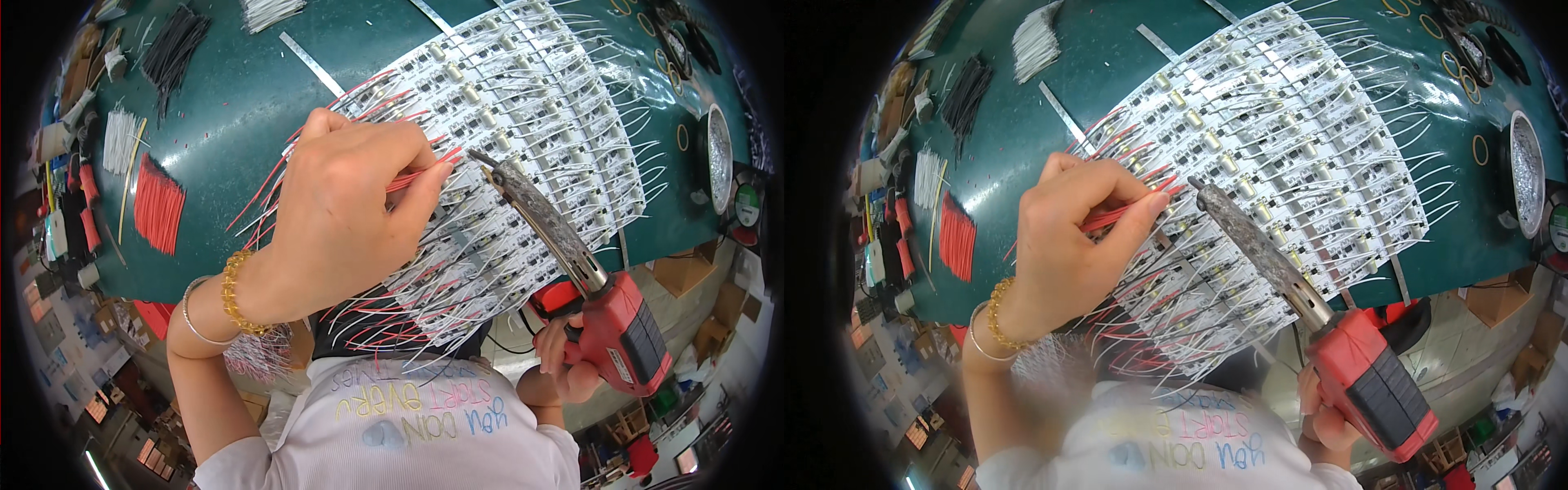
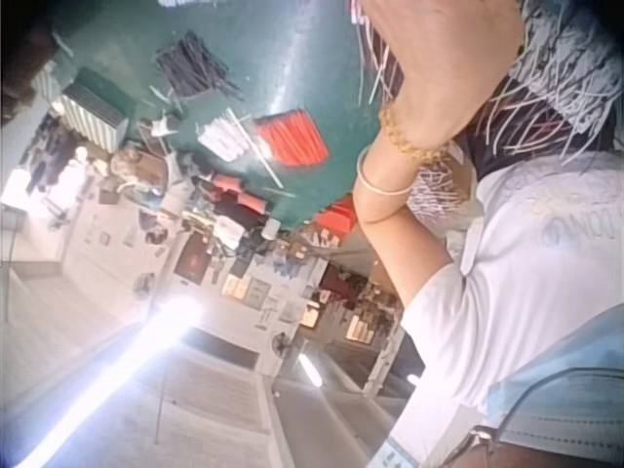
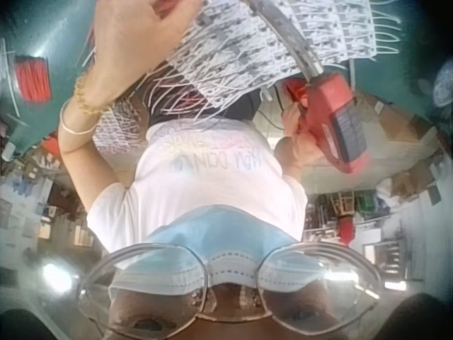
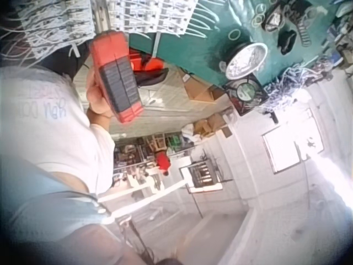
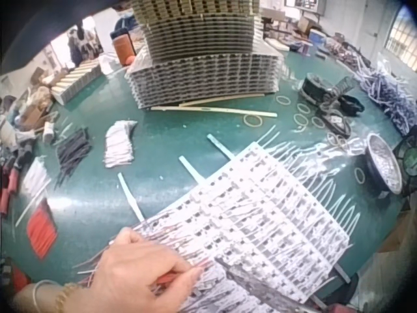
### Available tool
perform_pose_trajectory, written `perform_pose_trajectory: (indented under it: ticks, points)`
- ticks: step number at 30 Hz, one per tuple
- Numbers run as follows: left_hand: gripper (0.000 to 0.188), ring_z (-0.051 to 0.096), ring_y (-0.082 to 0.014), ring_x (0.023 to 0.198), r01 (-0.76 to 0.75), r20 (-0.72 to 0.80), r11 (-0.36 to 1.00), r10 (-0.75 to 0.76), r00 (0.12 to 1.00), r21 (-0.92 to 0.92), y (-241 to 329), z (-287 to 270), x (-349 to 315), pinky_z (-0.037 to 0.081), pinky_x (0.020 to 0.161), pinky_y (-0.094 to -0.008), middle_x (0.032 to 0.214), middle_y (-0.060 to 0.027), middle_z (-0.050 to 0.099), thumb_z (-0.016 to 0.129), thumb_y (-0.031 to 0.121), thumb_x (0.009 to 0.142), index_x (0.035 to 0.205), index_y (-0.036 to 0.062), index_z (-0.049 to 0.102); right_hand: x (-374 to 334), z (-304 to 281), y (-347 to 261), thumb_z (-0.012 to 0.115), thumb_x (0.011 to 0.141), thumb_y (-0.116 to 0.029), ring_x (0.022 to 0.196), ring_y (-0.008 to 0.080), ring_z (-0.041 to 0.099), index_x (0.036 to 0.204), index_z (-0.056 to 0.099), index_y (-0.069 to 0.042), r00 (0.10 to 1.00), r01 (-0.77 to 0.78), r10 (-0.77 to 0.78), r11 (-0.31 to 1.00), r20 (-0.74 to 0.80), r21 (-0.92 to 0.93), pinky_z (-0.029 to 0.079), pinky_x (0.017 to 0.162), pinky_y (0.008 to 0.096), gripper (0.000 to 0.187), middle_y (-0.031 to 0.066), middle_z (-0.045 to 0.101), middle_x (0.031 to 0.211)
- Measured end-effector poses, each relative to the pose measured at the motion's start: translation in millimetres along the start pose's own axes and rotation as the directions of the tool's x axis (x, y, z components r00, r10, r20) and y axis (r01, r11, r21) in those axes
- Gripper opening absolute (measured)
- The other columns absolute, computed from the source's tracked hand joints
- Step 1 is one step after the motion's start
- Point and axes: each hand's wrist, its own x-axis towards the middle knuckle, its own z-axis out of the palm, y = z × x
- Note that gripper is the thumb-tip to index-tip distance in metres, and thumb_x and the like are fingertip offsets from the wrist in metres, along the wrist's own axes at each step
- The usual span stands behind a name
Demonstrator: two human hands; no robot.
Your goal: The person solders white, black, and red wires onto LED circuit board strips one at a time using a soldering gun.
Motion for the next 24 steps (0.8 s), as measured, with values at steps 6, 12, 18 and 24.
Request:
perform_pose_trajectory:
  ticks: [6, 12, 18, 24]
  points:
    - [0.011, 0.045, -0.0166, 0.051, 0.015, 0.006, 1.000, -0.015, 1.000, -0.007, 1, 0, 0, 0.033, 0.062, -0.0284, 0.059, -0.0021, 0.058, 0.070, 0.007, 0.073, 0.067, 0.0060, 0.061, -7, -2, 13, 0.054, 0.084, -0.052, 0.042, 0.0099, 0.043, 0.113, 0.043, 0.003, 0.994, 0.040, -0.049, 0.995, -0.094, -0.094, 0.035, 0.043, 0.0233, 0.063, -0.0007, 0.046, 0.052]
    - [0.013, 0.044, -0.0170, 0.051, 0.015, 0.008, 1.000, -0.015, 1.000, -0.015, 0, 0, 2, 0.033, 0.061, -0.0284, 0.058, -0.0024, 0.057, 0.070, 0.007, 0.073, 0.066, 0.0060, 0.060, -4, 5, 12, 0.063, 0.080, -0.047, 0.041, 0.0090, 0.041, 0.108, 0.047, 0.008, 0.977, 0.125, -0.134, 0.990, -0.166, -0.058, 0.034, 0.043, 0.0231, 0.064, -0.0012, 0.046, 0.051]
    - [0.013, 0.044, -0.0171, 0.052, 0.001, -0.008, 1.000, -0.001, 1.000, -0.017, 0, 1, 1, 0.033, 0.060, -0.0285, 0.057, -0.0025, 0.057, 0.070, 0.008, 0.073, 0.066, 0.0059, 0.060, 7, 6, -2, 0.055, 0.083, -0.054, 0.037, 0.0097, 0.042, 0.121, 0.039, 0.005, 0.996, 0.089, -0.091, 0.995, -0.024, -0.053, 0.034, 0.039, 0.0229, 0.071, -0.0009, 0.045, 0.049]
    - [0.006, 0.046, -0.0177, 0.053, 0.008, 0.009, 1.000, -0.008, 1.000, 0.012, 7, -10, -1, 0.036, 0.058, -0.0278, 0.061, -0.0046, 0.059, 0.069, 0.005, 0.074, 0.070, 0.0034, 0.063, 12, 15, -11, 0.054, 0.083, -0.055, 0.036, 0.0101, 0.041, 0.122, 0.035, 0.005, 0.990, 0.086, -0.085, 0.996, -0.108, 0.003, 0.034, 0.038, 0.0235, 0.074, -0.0003, 0.044, 0.046]
